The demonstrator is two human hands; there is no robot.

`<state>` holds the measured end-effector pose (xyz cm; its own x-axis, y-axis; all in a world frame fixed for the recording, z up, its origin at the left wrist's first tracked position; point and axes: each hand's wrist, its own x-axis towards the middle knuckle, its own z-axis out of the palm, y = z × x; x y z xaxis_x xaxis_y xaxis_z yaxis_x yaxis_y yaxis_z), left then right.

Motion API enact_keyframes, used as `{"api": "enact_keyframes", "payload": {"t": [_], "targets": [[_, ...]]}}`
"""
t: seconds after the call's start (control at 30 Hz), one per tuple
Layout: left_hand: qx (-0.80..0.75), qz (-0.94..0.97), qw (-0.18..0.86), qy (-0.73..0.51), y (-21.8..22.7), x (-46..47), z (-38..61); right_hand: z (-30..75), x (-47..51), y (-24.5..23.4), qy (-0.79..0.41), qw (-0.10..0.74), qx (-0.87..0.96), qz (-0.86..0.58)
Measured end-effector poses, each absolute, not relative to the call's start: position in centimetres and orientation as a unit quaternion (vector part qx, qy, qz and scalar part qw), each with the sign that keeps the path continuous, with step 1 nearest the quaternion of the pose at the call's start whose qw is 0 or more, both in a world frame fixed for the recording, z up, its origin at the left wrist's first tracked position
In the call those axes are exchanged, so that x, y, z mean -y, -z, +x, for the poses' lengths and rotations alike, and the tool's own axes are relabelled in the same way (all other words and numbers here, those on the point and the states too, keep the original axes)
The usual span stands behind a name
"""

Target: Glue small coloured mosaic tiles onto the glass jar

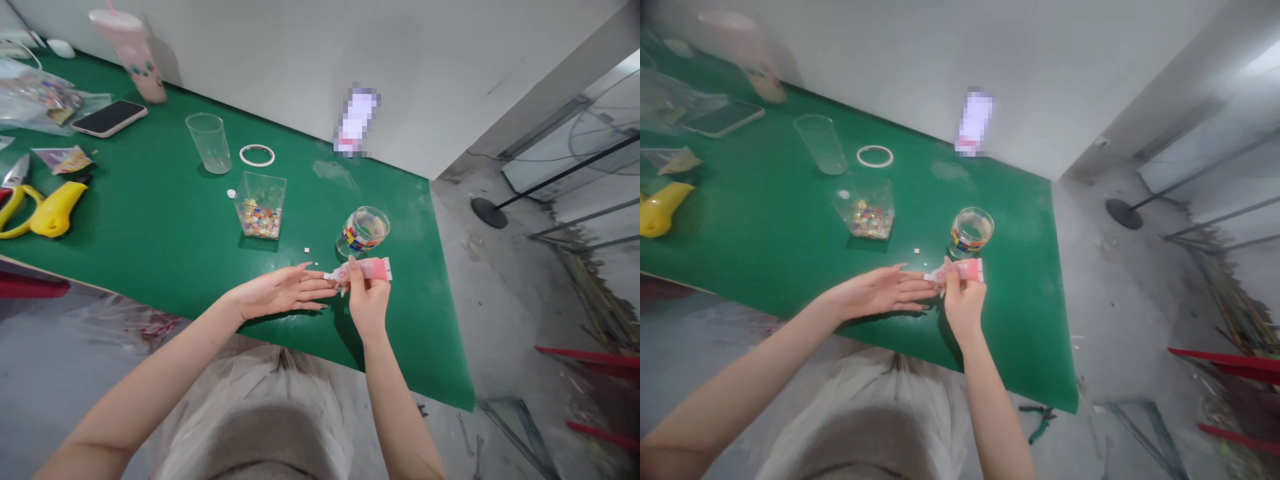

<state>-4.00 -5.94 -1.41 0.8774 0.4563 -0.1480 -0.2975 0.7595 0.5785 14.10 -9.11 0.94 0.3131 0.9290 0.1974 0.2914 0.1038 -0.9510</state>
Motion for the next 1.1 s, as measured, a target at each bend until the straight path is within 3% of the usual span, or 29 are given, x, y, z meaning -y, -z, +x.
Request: {"api": "enact_keyframes", "payload": {"t": [0.13, 0.33, 0.47, 1.1], "targets": [[-0.139, 0.278, 0.929, -0.2, 1.4, 6.0, -4.0, 14.0, 9.1, -0.8, -0.296, 0.549, 0.496, -0.604], [-0.13, 0.274, 0.928, -0.218, 1.5, 5.9, -4.1, 14.3, 8.7, -0.7, -0.46, 0.586, 0.389, -0.542], [-0.121, 0.276, 0.926, -0.226, 1.6, 5.9, -4.1, 14.7, 8.5, -0.5, -0.52, 0.568, 0.383, -0.511], [-0.122, 0.274, 0.925, -0.232, 1.7, 5.8, -4.1, 15.1, 8.9, -0.3, -0.42, 0.545, 0.471, -0.552]]}}
